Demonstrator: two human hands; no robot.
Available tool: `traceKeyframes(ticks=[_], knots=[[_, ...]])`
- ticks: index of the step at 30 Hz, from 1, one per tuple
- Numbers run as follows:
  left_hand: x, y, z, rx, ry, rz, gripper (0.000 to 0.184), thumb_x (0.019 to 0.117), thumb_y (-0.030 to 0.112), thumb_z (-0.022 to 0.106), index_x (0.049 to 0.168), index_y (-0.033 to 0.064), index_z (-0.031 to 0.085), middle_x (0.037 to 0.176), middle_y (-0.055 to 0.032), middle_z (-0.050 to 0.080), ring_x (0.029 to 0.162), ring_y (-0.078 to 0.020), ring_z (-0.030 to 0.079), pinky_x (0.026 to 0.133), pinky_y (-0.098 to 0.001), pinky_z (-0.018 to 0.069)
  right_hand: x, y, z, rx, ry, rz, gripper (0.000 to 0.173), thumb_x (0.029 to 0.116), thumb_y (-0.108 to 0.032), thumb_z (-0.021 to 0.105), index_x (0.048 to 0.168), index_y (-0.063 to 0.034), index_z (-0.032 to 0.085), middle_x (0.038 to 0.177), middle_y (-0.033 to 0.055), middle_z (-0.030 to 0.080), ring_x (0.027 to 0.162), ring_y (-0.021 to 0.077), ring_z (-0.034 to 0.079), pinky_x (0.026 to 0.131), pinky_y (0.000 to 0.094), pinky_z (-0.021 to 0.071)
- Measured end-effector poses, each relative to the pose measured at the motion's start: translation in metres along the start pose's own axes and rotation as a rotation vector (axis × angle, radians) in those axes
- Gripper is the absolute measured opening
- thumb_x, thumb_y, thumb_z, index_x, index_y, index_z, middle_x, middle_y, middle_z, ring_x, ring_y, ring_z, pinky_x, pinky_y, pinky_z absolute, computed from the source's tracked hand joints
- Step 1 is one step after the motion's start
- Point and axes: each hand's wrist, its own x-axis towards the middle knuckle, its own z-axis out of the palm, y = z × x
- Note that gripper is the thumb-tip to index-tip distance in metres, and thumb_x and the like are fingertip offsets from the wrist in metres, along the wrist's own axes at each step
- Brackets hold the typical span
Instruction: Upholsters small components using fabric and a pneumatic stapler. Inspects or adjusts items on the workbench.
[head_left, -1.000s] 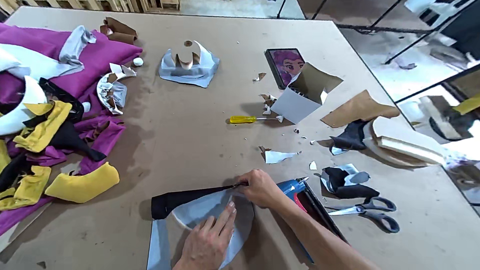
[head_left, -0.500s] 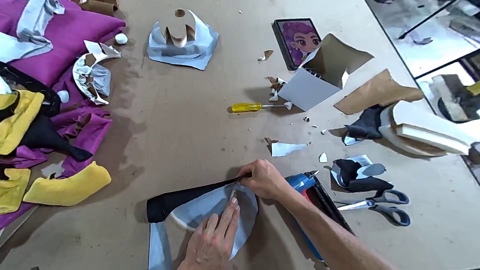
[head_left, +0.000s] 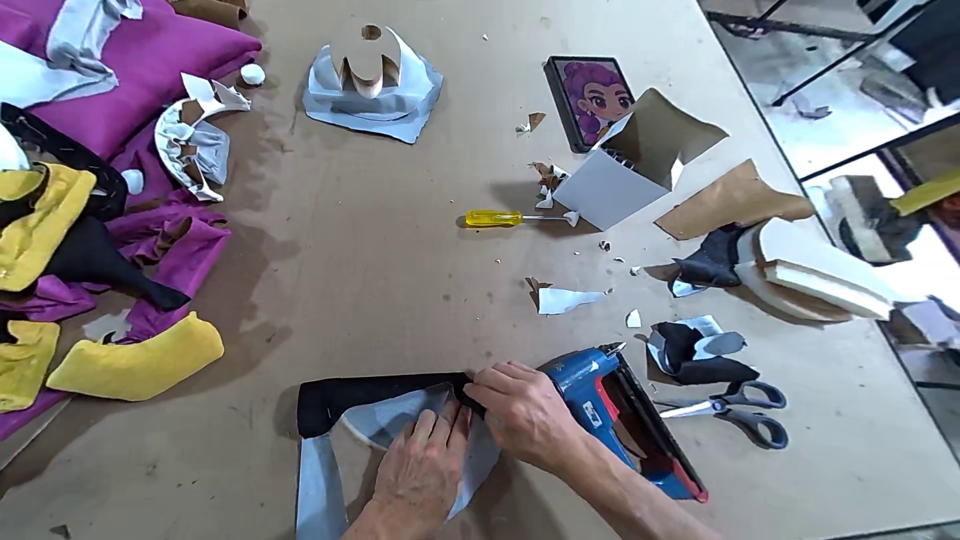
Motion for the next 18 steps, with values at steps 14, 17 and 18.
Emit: traceKeyframes(ticks=[14, 17, 18], knots=[[-0.001, -0.005, 0.0, -0.119, 0.161, 0.034, 0.026, 0.1008, 0.022, 0.057, 0.124, 0.0125, 0.066, 0.142, -0.0053, 0.062, 0.088, -0.0197, 0.069, 0.067, -0.0316, 0.0552, -0.022, -0.012, 0.015, -0.067, 0.108, 0.005, 0.013, 0.0923, -0.012, 0.06, 0.088, -0.0137, 0.073, 0.094, 0.0019, 0.071, 0.09, 0.0191, 0.068, 0.076, 0.0332, 0.0578], [0.004, -0.004, 0.0, -0.086, 0.012, 0.047, 0.033, 0.098, 0.015, 0.056, 0.13, 0.0164, 0.064, 0.152, 0.0009, 0.055, 0.085, -0.019, 0.071, 0.06, -0.0332, 0.0534, -0.033, -0.021, 0.018, -0.075, 0.099, 0.044, 0.017, 0.0902, -0.016, 0.06, 0.077, -0.014, 0.07, 0.095, 0.0035, 0.071, 0.089, 0.0199, 0.068, 0.074, 0.0342, 0.0579], [0.004, -0.003, -0.001, -0.076, -0.004, 0.047, 0.032, 0.097, 0.014, 0.056, 0.128, 0.0166, 0.066, 0.15, 0.0013, 0.058, 0.082, -0.0193, 0.071, 0.059, -0.0337, 0.0527, -0.039, -0.027, 0.014, -0.067, 0.066, 0.084, 0.016, 0.0892, -0.018, 0.06, 0.079, -0.0152, 0.072, 0.097, 0.0033, 0.071, 0.09, 0.0199, 0.068, 0.075, 0.0349, 0.0579]])
